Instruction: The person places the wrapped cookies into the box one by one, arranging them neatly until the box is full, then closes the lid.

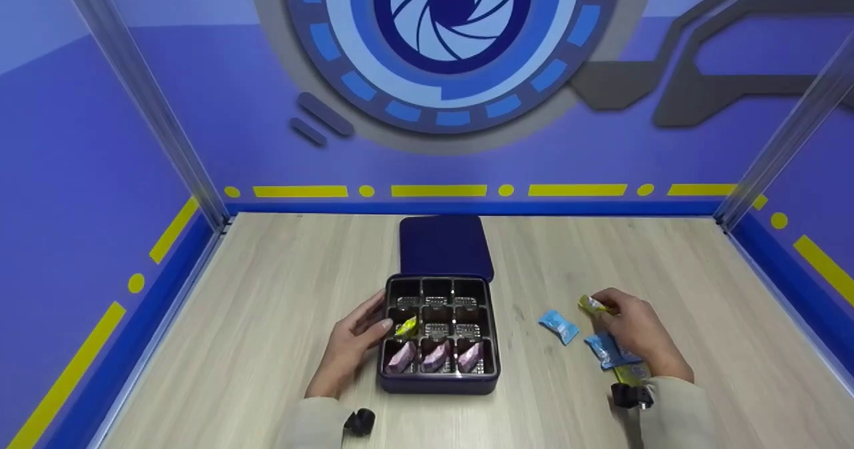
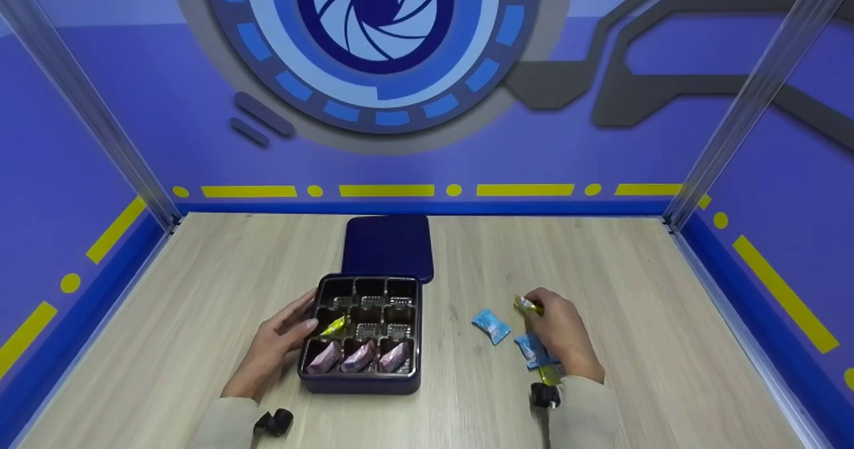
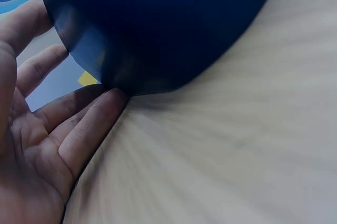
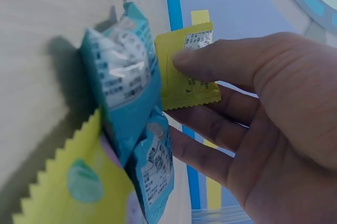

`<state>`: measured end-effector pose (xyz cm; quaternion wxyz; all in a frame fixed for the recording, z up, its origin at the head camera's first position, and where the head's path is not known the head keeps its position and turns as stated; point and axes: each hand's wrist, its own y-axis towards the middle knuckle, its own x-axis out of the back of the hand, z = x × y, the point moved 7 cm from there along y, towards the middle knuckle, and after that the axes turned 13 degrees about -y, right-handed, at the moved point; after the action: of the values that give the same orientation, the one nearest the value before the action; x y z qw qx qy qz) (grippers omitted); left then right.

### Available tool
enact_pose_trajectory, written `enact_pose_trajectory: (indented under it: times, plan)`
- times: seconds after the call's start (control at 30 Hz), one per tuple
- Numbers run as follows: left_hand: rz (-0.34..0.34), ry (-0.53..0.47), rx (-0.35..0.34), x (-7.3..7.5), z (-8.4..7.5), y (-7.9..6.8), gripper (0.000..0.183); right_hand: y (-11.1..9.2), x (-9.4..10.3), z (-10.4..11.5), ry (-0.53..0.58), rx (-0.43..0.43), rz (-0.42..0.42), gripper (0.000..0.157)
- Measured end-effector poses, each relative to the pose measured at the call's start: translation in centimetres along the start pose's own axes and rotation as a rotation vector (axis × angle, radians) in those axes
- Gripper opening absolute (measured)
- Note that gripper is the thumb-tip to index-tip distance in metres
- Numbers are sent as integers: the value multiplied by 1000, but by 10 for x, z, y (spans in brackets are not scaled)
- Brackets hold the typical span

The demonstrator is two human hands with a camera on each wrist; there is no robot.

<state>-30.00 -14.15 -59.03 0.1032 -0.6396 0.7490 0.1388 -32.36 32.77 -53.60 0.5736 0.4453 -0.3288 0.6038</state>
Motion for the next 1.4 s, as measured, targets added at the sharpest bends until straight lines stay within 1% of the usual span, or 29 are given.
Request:
enact_pose_trajectory:
  times: [0.1,0.3,0.47,0.7,0.83,1.03,1.27,1.4]
  plan:
    - [-2,-3,1,0,0,0,62,1,0,-1,11,-19,3,26]
    - [-6,9,7,0,1,0,62,0,1,0,75,-47,-14,26]
    - [-8,15,7,0,0,0,62,0,4,3,86,-46,-34,24]
    - [0,15,1,0,-1,0,62,0,7,10,106,-6,-65,23]
    - [-7,29,4,1,0,0,63,1,8,13,113,10,-93,23]
    - [-18,43,11,2,1,0,63,3,6,19,147,25,-112,23]
    - [-8,43,5,2,0,0,63,5,2,31,150,54,-134,24]
    - [-5,39,5,2,0,0,63,6,-1,37,170,64,-129,24]
